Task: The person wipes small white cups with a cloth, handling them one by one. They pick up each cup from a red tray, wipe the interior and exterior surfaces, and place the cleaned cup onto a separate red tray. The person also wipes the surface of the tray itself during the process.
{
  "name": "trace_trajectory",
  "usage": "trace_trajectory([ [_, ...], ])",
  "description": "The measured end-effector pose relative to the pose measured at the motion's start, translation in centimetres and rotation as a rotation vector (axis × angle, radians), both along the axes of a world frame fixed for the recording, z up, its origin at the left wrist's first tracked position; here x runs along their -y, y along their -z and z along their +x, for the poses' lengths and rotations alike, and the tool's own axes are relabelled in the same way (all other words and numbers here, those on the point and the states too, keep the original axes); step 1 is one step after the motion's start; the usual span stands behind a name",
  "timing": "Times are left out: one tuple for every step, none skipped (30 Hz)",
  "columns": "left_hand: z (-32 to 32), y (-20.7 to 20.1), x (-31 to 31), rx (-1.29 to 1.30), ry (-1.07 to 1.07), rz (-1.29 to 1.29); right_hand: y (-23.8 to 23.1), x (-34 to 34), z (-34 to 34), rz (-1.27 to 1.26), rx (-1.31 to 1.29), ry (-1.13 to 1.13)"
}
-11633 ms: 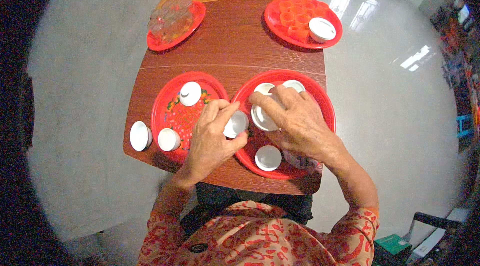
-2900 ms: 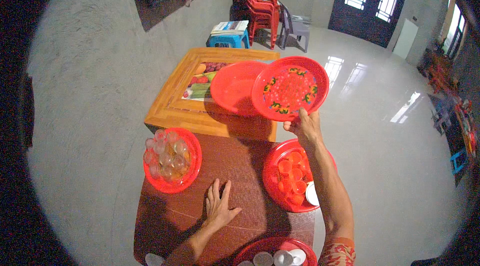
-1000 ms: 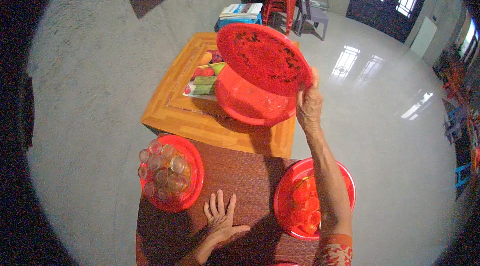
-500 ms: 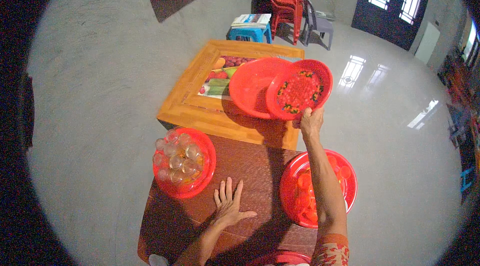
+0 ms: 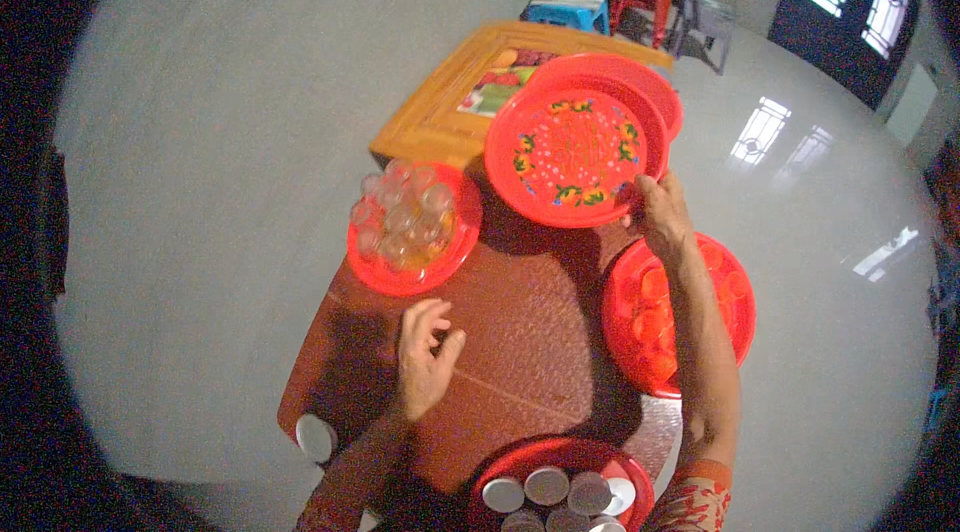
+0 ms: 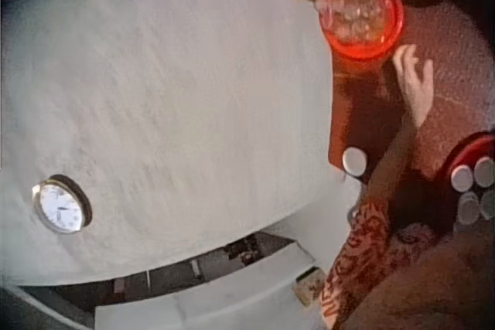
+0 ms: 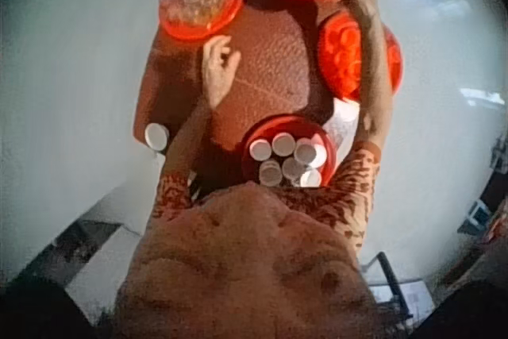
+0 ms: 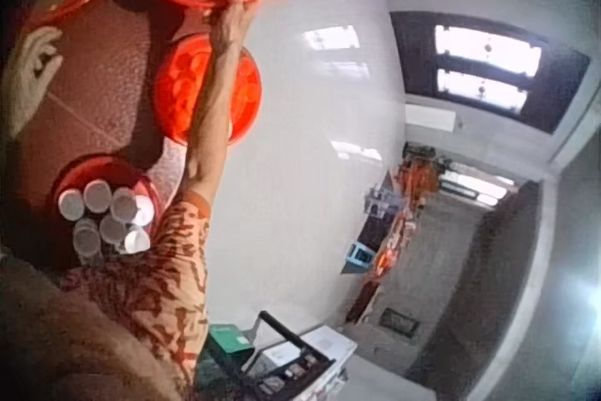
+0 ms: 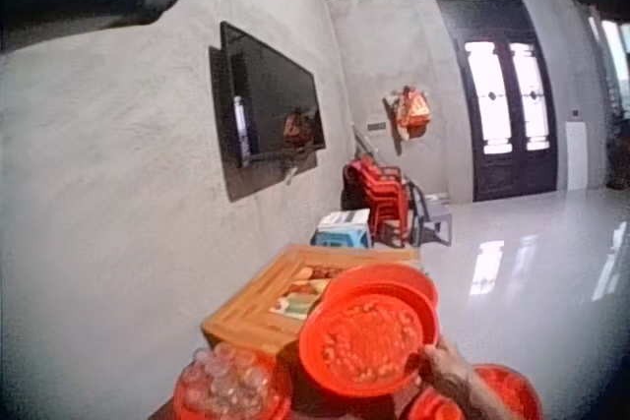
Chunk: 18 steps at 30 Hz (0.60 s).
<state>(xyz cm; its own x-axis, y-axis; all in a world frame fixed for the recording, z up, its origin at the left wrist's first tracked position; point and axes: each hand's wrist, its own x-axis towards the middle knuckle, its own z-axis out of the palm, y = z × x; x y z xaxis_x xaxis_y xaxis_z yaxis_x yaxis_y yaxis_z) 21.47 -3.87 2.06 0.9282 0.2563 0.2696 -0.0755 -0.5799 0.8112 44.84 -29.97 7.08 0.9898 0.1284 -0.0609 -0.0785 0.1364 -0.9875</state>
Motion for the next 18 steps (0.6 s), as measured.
trace_trajectory([
  [-0.7, 0.1, -0.5, -0.015, -0.037, -0.052, -0.3, -0.6, -0.6, 0.017, 0.014, -0.032],
  [-1.3, 0.7, -1.2, 0.069, -0.065, -0.140, -0.9, -1.4, -1.1, 0.036, 0.031, -0.073],
  [-1.9, 1.5, -2.0, 0.054, -0.100, -0.153, -1.3, -1.7, -1.7, 0.013, 0.033, -0.124],
  [-2.1, 2.2, -2.7, 0.051, -0.113, -0.173, -1.7, -1.9, -2.2, -0.010, 0.036, -0.176],
  [-2.2, 2.3, -3.5, 0.048, -0.129, -0.192, -2.3, -2.3, -2.7, -0.030, 0.041, -0.230],
  [-2.4, 2.6, -4.2, 0.105, -0.101, -0.259, -2.7, -3.6, -3.7, -0.010, 0.049, -0.211],
  [-2.6, 2.6, -4.7, 0.166, -0.067, -0.322, -3.3, -3.5, -4.5, -0.045, 0.046, -0.264],
  [-2.8, 2.4, -5.0, 0.229, -0.034, -0.384, -3.9, -3.4, -5.1, -0.082, 0.047, -0.320],
  [-0.5, 0.2, -3.3, 0.174, -0.086, -0.423, -5.2, -1.6, -2.5, -0.117, 0.058, -0.398],
  [0.2, -1.9, -2.6, 0.127, -0.132, -0.445, -5.8, -1.8, -2.8, -0.145, 0.028, -0.378],
  [0.7, -3.8, -1.9, 0.072, -0.185, -0.467, -5.8, -1.8, -2.2, -0.161, 0.033, -0.424],
  [1.8, -4.5, -1.0, 0.073, -0.166, -0.522, -6.0, -1.2, -1.5, -0.187, 0.048, -0.447],
  [2.8, -5.0, -0.2, 0.069, -0.156, -0.573, -5.9, -0.9, -0.7, -0.207, 0.057, -0.480],
  [3.7, -5.1, 0.3, 0.066, -0.148, -0.625, -5.9, -0.8, -0.3, -0.177, 0.053, -0.503],
  [4.9, -5.5, 0.4, 0.045, -0.085, -0.691, -6.3, -0.7, 0.5, -0.181, 0.044, -0.527],
  [6.0, -5.7, 0.4, 0.024, -0.024, -0.757, -6.5, -0.6, 1.2, -0.186, 0.035, -0.552],
  [6.8, -5.9, 0.6, 0.003, 0.038, -0.823, -6.7, -0.5, 1.9, -0.190, 0.025, -0.577],
  [6.8, -6.8, 1.2, -0.039, -0.031, -0.838, -6.2, -0.6, 2.1, -0.158, -0.004, -0.595],
])
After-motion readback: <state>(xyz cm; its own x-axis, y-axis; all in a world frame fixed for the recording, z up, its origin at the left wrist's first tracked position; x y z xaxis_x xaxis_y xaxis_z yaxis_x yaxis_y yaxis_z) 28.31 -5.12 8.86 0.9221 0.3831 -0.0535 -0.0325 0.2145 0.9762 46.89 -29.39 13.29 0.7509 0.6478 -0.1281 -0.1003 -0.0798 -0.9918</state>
